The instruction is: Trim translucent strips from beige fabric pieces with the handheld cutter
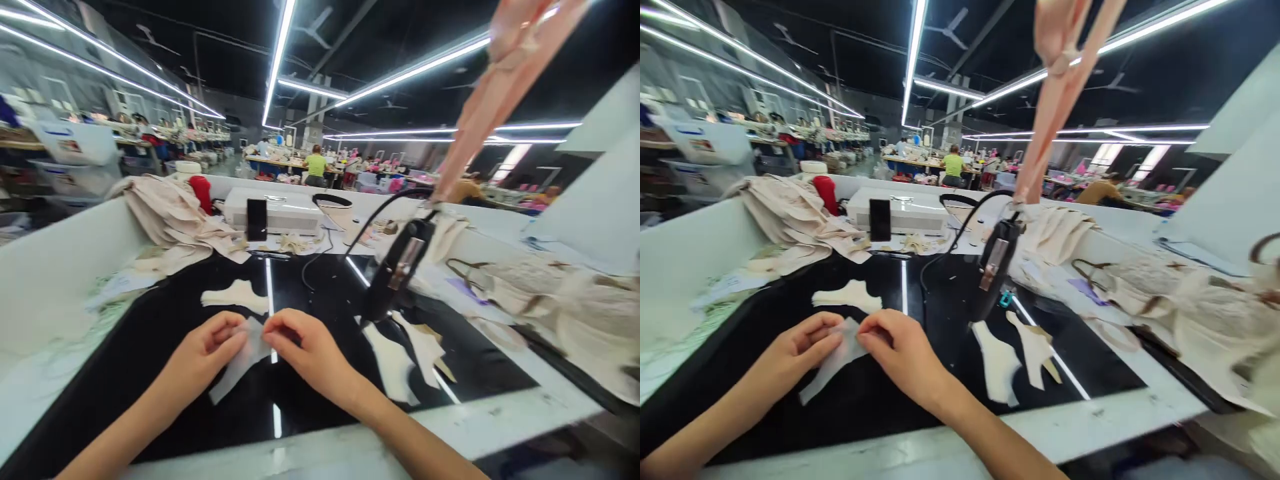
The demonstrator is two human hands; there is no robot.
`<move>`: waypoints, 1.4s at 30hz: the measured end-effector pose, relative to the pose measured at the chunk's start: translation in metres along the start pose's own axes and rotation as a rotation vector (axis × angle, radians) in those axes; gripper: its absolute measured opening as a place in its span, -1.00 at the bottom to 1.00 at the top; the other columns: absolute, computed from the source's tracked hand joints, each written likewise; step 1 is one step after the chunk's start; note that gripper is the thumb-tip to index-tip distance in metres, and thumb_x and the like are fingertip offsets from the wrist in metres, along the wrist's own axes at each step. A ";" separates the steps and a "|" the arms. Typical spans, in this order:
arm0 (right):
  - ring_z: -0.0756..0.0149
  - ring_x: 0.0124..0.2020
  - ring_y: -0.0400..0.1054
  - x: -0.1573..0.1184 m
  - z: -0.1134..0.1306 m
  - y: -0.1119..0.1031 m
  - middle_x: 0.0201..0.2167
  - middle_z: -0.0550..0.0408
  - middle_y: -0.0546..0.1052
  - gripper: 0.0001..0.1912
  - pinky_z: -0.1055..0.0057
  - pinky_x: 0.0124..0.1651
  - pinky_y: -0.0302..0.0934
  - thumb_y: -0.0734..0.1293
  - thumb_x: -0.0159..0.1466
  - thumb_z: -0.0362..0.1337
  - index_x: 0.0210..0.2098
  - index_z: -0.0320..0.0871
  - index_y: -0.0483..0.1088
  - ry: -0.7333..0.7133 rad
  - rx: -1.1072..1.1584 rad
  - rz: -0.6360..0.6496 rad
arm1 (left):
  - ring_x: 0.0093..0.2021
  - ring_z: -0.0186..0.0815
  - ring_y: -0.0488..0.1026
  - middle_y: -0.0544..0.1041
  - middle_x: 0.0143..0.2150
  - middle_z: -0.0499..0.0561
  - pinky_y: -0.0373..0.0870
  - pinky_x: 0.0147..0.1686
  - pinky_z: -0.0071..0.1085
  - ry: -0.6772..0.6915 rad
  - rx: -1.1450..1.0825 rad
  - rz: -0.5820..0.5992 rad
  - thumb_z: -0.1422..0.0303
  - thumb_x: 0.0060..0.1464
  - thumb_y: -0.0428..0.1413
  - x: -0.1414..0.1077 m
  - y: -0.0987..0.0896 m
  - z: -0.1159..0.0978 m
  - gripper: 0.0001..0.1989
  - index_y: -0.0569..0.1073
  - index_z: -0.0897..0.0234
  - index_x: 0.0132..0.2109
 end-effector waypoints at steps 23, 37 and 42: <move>0.24 -0.12 0.49 0.089 -0.046 0.020 -0.13 0.04 0.57 -0.79 0.17 -0.03 0.42 0.34 0.42 -0.17 -0.11 -0.20 0.48 0.042 -0.498 -0.115 | -0.27 -0.25 0.49 0.55 -0.28 -0.08 0.34 -0.22 -0.34 0.205 0.747 -0.155 0.29 0.27 0.10 0.086 -0.042 -0.021 -0.81 0.46 0.18 -0.01; 0.21 -0.07 0.49 0.090 -0.061 0.040 0.00 -0.02 0.54 -0.73 0.14 -0.01 0.44 0.35 0.42 -0.17 0.03 -0.18 0.45 0.025 -0.724 -0.053 | -0.03 -0.19 0.53 0.52 0.04 0.10 0.53 -0.03 -0.13 0.268 1.176 -0.042 0.25 0.33 0.15 0.099 -0.030 0.008 -0.72 0.47 0.31 0.09; 0.13 0.06 0.42 0.073 -0.028 0.040 0.03 -0.01 0.53 -0.81 0.05 0.12 0.34 0.35 0.40 -0.24 -0.03 -0.17 0.48 -0.084 -0.694 -0.068 | -0.01 -0.14 0.48 0.55 -0.04 0.13 0.44 0.05 -0.14 0.380 1.140 -0.065 0.34 0.33 0.05 0.092 -0.035 0.003 -0.78 0.49 0.32 0.02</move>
Point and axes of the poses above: each hand's wrist, its own x-axis towards the middle knuckle, its own y-axis out of the palm, z = x × y, the point moved 7 cm from there along x, towards the middle knuckle
